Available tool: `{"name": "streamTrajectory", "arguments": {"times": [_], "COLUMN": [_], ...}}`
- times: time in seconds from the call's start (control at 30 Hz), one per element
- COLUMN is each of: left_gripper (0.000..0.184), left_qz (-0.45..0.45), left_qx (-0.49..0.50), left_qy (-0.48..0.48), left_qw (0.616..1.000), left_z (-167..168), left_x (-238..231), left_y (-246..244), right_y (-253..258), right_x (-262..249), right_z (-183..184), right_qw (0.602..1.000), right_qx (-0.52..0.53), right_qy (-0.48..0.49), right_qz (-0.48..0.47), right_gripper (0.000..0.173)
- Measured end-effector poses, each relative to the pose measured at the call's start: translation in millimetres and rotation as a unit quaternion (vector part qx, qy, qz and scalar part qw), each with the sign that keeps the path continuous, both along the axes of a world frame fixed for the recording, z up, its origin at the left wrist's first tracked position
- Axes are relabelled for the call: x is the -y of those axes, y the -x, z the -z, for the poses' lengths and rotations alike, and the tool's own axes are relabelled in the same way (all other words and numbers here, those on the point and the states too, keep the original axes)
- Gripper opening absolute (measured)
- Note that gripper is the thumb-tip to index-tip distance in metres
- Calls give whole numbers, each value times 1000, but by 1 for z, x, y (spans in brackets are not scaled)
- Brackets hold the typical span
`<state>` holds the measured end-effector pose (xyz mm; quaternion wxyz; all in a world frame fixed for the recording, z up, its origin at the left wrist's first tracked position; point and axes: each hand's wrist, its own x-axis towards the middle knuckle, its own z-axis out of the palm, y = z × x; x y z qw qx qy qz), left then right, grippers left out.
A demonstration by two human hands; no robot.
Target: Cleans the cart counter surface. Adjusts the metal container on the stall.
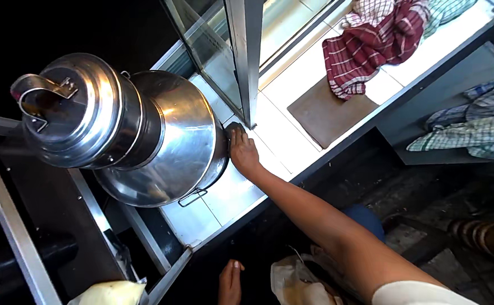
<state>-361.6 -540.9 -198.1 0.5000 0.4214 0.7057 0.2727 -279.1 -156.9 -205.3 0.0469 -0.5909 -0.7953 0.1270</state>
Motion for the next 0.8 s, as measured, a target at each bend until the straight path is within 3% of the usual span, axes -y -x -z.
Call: {"name": "streamTrajectory", "arguments": {"times": [0.13, 0.3, 0.53, 0.6, 0.67, 0.7, 0.77, 0.8], "left_gripper": [39, 40, 40, 39, 36, 34, 32, 31], "left_qz": [26, 20, 16, -2, -16, -13, 26, 57], "left_qx": [6, 0, 16, 17, 20, 22, 37, 43], "left_qy": [3, 24, 51, 50, 57, 64, 101, 115], "left_qw": [1000, 1000, 998, 999, 998, 998, 994, 991], "left_z": [-4, -7, -9, -10, -9, -8, -8, -9], "left_x": [-4, 4, 13, 21, 23, 21, 20, 17], "left_y": [-3, 1, 2, 6, 8, 8, 5, 5], "right_y": [16, -28, -49, -48, -22, 0, 40, 50], "right_x": [-35, 29, 1, 30, 94, 131, 200, 215], "right_z": [-3, -1, -1, 7, 19, 27, 35, 33], "right_qw": [1000, 1000, 996, 992, 990, 988, 974, 960], "right_qx": [-10, -21, -88, -114, -140, -154, -174, -178], "right_qy": [0, -4, -28, -39, 2, 33, 64, 71], "right_qz": [21, -9, -9, 32, 34, -2, -134, -204], "right_gripper": [52, 58, 53, 57, 65, 65, 48, 43]}}
